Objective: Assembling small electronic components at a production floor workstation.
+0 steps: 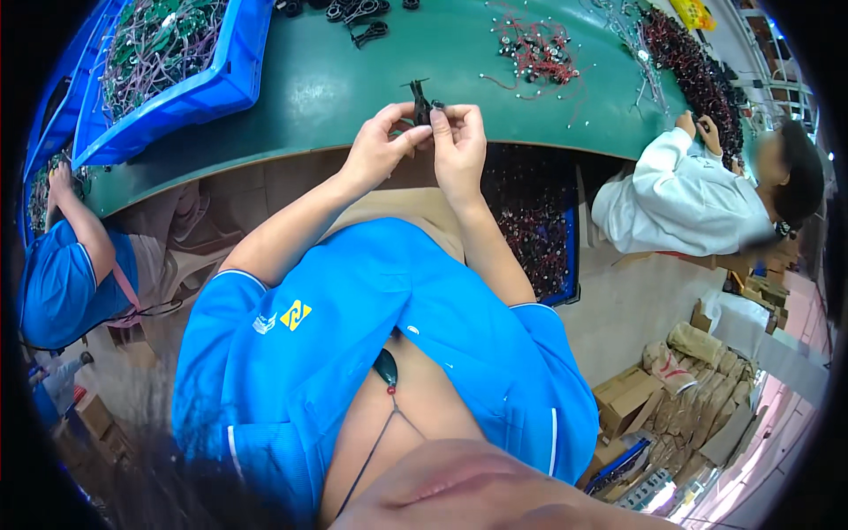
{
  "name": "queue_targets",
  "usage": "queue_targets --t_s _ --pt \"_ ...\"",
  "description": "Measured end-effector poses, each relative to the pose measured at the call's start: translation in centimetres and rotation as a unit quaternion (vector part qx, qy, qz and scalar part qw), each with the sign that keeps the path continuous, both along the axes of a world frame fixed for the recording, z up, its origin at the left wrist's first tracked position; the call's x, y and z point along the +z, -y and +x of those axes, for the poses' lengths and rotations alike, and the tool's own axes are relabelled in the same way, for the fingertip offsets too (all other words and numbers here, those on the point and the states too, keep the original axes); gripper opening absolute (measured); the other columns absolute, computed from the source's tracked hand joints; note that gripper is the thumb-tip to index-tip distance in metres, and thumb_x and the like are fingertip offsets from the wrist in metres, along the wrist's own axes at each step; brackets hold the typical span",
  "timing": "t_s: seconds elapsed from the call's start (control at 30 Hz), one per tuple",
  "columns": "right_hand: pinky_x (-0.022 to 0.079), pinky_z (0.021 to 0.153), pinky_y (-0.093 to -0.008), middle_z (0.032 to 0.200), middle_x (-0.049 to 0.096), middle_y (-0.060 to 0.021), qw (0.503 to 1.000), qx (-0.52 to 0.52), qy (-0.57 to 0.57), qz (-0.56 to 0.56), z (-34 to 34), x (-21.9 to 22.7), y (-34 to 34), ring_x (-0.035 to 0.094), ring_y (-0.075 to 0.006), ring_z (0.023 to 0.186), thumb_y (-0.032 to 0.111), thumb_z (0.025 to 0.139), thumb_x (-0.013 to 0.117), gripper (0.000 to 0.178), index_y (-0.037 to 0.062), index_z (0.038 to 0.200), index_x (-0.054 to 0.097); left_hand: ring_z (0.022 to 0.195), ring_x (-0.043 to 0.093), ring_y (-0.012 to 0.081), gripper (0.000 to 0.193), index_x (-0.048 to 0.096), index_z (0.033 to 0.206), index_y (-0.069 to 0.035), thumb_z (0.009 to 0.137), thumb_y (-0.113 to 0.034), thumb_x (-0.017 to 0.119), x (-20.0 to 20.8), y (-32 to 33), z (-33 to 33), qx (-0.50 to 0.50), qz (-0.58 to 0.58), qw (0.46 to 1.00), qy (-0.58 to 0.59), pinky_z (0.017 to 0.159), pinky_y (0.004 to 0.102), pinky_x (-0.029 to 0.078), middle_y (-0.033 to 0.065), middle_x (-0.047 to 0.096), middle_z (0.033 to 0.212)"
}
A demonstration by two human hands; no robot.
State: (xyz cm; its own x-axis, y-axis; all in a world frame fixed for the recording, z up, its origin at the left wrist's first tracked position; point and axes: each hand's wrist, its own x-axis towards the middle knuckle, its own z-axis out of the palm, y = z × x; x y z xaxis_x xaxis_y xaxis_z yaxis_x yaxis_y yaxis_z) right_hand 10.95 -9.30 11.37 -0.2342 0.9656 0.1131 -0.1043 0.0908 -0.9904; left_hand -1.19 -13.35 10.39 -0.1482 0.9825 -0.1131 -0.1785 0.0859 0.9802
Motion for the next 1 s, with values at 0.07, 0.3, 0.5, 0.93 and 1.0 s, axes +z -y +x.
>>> queue_targets --t_s 0.07,0.3,0.5,0.93,1.0 --pt "0.045 0.051 -0.0215 0.072 0.056 -0.0055 1.0 0.013 -0.005 -0.012 0.1 0.0 0.0 0.053 -0.0107 0.056 0.004 0.092 0.054 0.006 0.0019 0.091 0.049 0.073 0.057 0.0106 0.026 0.057 0.115 -0.001 0.089 -0.006 0.058 -0.5 0.0 -0.1 0.014 0.01 1.0 -0.004 0.061 0.0213 0.048 0.0058 0.062 0.086" --pt "0.043 0.055 -0.0205 0.078 0.057 -0.004 0.995 -0.007 0.057 0.085 1.2 -0.8 -0.9 0.051 -0.0103 0.059 0.003 0.092 0.056 0.004 0.0005 0.093 0.054 0.072 0.058 0.0105 0.025 0.058 0.115 -0.001 0.091 -0.005 0.055 -0.7 -0.3 -1.0 0.056 0.044 0.997 0.013 0.061 0.021 0.049 0.0062 0.063 0.088" --pt "0.038 0.051 -0.0257 0.074 0.057 -0.0032 0.954 -0.023 0.17 0.246 1.1 0.5 -0.9 0.047 -0.0113 0.057 0.002 0.086 0.06 0.002 0.003 0.087 0.059 0.073 0.056 0.0098 0.027 0.056 0.12 -0.001 0.094 -0.006 0.051 -0.3 0.0 -2.2 0.009 0.02 0.994 -0.104 0.067 0.0209 0.049 0.0064 0.062 0.092" --pt "0.033 0.047 -0.0239 0.061 0.053 0.0001 0.97 0.066 0.218 0.087 1.5 0.3 -0.2 0.041 -0.0096 0.05 0.01 0.088 0.059 0.007 0.0042 0.084 0.059 0.068 0.055 0.0106 0.029 0.058 0.121 -0.002 0.094 0.0 0.047 1.0 0.5 -1.9 -0.012 0.028 0.994 -0.109 0.065 0.0217 0.048 0.0052 0.061 0.084" --pt "0.032 0.046 -0.0231 0.06 0.053 0.0004 0.976 0.094 0.187 0.054 1.5 0.4 -0.1 0.04 -0.0083 0.049 0.011 0.089 0.058 0.008 0.0039 0.084 0.059 0.068 0.054 0.0106 0.03 0.058 0.121 -0.003 0.094 0.001 0.047 1.0 0.4 -1.9 -0.001 0.022 0.995 -0.094 0.065 0.022 0.048 0.0054 0.06 0.085"
